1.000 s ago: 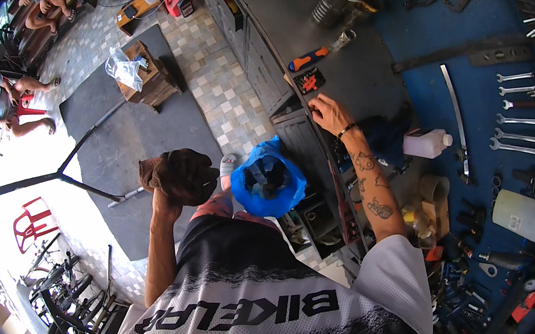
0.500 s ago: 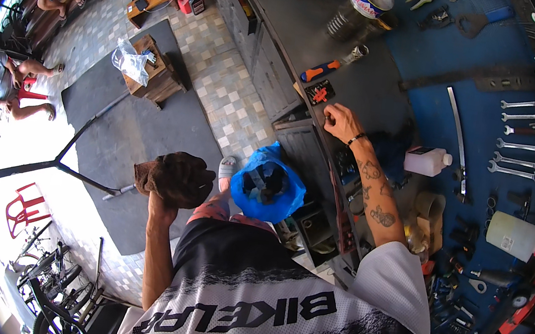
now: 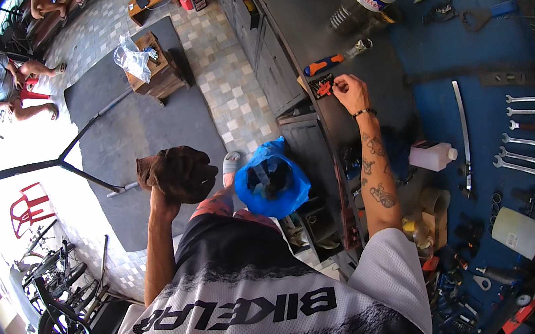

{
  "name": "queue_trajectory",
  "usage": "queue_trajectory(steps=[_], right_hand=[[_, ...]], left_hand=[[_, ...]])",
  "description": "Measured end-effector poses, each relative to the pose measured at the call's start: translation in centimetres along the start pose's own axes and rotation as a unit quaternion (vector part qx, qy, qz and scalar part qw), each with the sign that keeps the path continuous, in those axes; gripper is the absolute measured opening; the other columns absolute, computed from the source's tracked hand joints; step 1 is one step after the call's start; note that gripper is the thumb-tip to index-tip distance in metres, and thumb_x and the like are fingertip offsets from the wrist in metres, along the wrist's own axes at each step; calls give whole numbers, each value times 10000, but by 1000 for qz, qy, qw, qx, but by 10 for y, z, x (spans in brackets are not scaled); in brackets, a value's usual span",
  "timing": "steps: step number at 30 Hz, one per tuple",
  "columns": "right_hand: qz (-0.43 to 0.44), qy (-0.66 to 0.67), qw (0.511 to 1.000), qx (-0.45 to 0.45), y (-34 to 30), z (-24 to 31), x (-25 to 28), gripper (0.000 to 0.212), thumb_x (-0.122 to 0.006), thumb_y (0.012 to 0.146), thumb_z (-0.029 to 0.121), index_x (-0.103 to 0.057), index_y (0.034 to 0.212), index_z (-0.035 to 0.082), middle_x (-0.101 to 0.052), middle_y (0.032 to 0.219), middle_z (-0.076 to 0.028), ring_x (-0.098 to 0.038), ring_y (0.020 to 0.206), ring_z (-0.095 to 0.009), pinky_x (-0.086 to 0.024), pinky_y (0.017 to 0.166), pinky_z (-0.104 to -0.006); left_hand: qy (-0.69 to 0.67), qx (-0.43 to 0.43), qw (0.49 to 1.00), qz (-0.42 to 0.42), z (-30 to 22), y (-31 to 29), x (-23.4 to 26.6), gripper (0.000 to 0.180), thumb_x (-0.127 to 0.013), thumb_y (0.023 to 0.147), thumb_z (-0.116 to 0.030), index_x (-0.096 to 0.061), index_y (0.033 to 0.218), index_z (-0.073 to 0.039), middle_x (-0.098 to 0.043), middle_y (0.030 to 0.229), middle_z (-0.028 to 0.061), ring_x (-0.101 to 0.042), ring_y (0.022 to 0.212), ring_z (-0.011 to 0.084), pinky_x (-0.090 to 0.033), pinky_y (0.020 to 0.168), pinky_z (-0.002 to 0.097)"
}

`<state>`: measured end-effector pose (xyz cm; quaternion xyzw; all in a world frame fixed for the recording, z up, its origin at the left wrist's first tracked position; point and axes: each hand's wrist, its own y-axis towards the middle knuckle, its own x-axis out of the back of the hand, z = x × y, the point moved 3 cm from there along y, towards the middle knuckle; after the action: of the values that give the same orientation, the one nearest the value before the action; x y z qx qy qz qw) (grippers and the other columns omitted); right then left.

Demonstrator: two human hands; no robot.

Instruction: The person wipes a metal workbench with a blue cloth, then uses a utility knife to scrape a small area. They continue wiping the surface and handle various tools and containers, moving them around the bench.

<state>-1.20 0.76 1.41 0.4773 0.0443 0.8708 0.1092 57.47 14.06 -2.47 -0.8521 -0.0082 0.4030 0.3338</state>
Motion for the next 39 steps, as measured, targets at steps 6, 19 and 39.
queue_trajectory(steps=[6, 19, 39], right_hand=[[-50, -67, 996, 15, 8, 29, -6, 510, -796, 924, 433, -698, 1331, 143, -619, 1303, -161, -628, 1210, -363, -535, 1015, -443], [24, -77, 995, -54, -38, 28, -30, 499, -845, 874, 346, -695, 1311, 159, -569, 1454, -161, -566, 1328, -379, -517, 1096, -473], [-22, 439, 896, -66, -235, 218, -8, 253, -740, 1014, 238, -708, 1174, 46, -759, 1015, -90, -730, 908, -178, -575, 820, -320]], left_hand=[[20, 1, 1000, -16, 0, -3, 5, 542, -536, 1107, -444, -517, 1518, -91, -580, 1516, 70, -533, 1416, 266, -415, 1224, 455], [42, 15, 998, 43, 10, 3, -12, 563, -518, 1107, -465, -509, 1524, -87, -565, 1536, 93, -552, 1399, 282, -434, 1211, 466], [198, 108, 942, 250, 76, -39, -98, 789, -646, 1015, -552, -410, 1591, -67, -495, 1593, 127, -509, 1449, 288, -425, 1220, 479]])
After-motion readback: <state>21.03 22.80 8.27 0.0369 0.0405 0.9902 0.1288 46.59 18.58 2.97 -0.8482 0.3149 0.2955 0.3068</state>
